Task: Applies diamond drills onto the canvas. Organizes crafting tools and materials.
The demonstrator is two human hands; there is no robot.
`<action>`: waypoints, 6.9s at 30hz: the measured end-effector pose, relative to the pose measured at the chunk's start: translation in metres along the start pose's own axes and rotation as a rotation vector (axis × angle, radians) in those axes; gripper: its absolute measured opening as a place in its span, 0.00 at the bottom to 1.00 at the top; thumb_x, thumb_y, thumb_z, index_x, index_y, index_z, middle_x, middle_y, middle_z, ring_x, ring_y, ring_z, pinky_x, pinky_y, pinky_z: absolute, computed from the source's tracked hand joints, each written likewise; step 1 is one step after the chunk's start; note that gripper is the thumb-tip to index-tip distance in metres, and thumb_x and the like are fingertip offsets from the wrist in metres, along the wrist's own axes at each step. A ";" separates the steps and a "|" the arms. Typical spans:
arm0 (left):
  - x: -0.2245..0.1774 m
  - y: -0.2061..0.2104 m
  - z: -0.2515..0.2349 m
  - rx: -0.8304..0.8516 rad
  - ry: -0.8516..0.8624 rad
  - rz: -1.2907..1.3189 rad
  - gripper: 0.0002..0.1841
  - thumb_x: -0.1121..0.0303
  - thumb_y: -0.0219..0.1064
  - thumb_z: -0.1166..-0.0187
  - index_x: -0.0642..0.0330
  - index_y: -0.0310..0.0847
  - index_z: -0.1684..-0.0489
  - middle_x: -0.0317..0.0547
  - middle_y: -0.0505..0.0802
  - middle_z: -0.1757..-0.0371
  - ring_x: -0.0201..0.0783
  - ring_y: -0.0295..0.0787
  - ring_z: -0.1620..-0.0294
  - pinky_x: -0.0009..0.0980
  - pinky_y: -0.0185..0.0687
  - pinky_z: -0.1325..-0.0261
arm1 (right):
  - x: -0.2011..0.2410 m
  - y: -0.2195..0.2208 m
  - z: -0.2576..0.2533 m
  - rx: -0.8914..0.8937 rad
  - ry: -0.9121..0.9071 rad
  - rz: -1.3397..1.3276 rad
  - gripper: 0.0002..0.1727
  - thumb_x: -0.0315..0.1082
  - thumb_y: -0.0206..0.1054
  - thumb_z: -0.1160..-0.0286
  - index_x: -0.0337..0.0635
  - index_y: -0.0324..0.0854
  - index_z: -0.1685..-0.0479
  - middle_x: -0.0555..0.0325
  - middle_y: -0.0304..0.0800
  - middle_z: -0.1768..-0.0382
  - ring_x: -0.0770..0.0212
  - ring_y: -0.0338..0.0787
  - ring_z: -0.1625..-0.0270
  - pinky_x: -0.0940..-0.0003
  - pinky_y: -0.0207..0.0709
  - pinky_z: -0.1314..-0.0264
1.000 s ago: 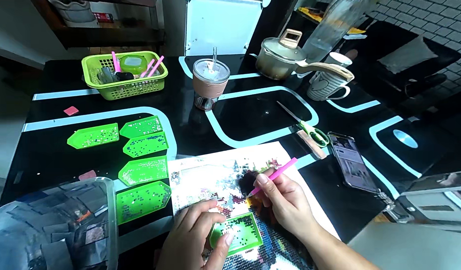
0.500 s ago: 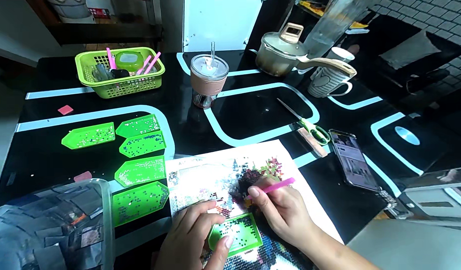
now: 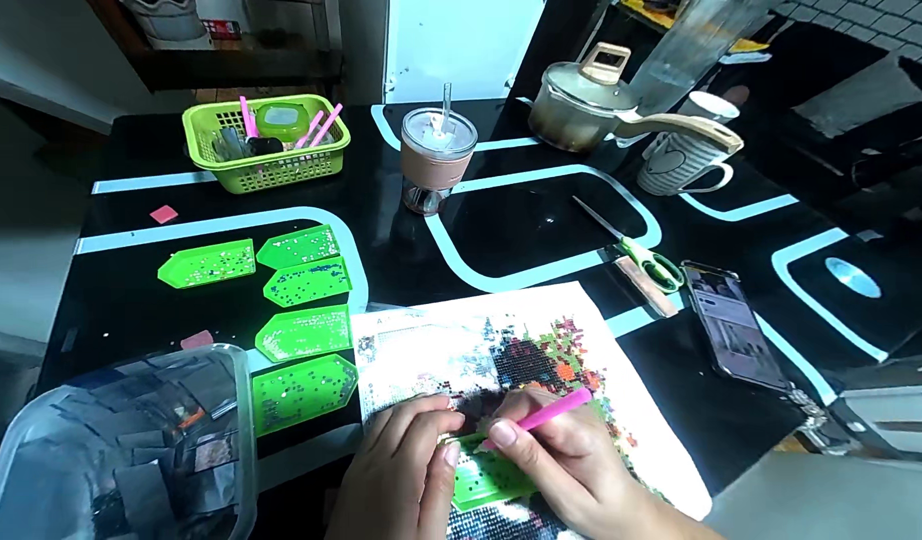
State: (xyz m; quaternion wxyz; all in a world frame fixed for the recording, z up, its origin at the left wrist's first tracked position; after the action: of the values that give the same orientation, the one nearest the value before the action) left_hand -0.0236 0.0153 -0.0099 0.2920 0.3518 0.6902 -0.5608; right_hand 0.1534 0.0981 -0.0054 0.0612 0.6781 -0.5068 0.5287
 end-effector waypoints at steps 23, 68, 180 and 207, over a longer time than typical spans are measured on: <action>0.000 -0.001 -0.001 0.027 -0.011 0.011 0.16 0.65 0.53 0.11 0.58 0.87 0.41 0.50 0.90 0.33 0.42 0.84 0.29 0.37 0.78 0.28 | -0.035 -0.037 -0.010 -0.248 0.392 -0.118 0.15 0.43 0.56 0.09 0.51 0.83 0.64 0.69 0.85 0.78 0.77 0.82 0.78 0.85 0.76 0.74; 0.000 -0.001 -0.001 0.011 -0.011 -0.001 0.16 0.65 0.54 0.12 0.57 0.87 0.41 0.47 0.91 0.33 0.41 0.84 0.29 0.37 0.78 0.27 | -0.010 -0.011 0.004 -0.036 0.004 0.029 0.19 0.42 0.53 0.06 0.39 0.80 0.62 0.59 0.84 0.71 0.75 0.84 0.65 0.80 0.78 0.55; 0.000 -0.001 0.000 0.026 -0.004 0.018 0.16 0.65 0.53 0.11 0.58 0.87 0.40 0.49 0.90 0.33 0.43 0.84 0.29 0.38 0.78 0.27 | -0.038 -0.035 -0.016 -0.229 0.319 -0.035 0.14 0.42 0.58 0.10 0.50 0.83 0.65 0.70 0.84 0.78 0.79 0.81 0.79 0.86 0.75 0.75; -0.001 -0.001 -0.001 0.035 -0.018 0.021 0.16 0.65 0.54 0.12 0.58 0.87 0.40 0.49 0.90 0.32 0.44 0.84 0.28 0.39 0.78 0.27 | -0.032 -0.032 -0.013 -0.208 0.058 0.098 0.16 0.41 0.55 0.07 0.47 0.80 0.64 0.70 0.82 0.75 0.80 0.81 0.74 0.86 0.77 0.70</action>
State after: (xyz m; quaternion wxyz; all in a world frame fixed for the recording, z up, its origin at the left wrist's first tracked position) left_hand -0.0242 0.0156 -0.0086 0.2979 0.3591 0.6737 -0.5731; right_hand 0.1714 0.1415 -0.0100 0.1197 0.6269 -0.5895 0.4951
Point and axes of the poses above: each hand's wrist, its own z-axis away from the middle knuckle, its own y-axis out of the palm, x = y × z, the point moved 3 cm from there along -z, towards the middle knuckle
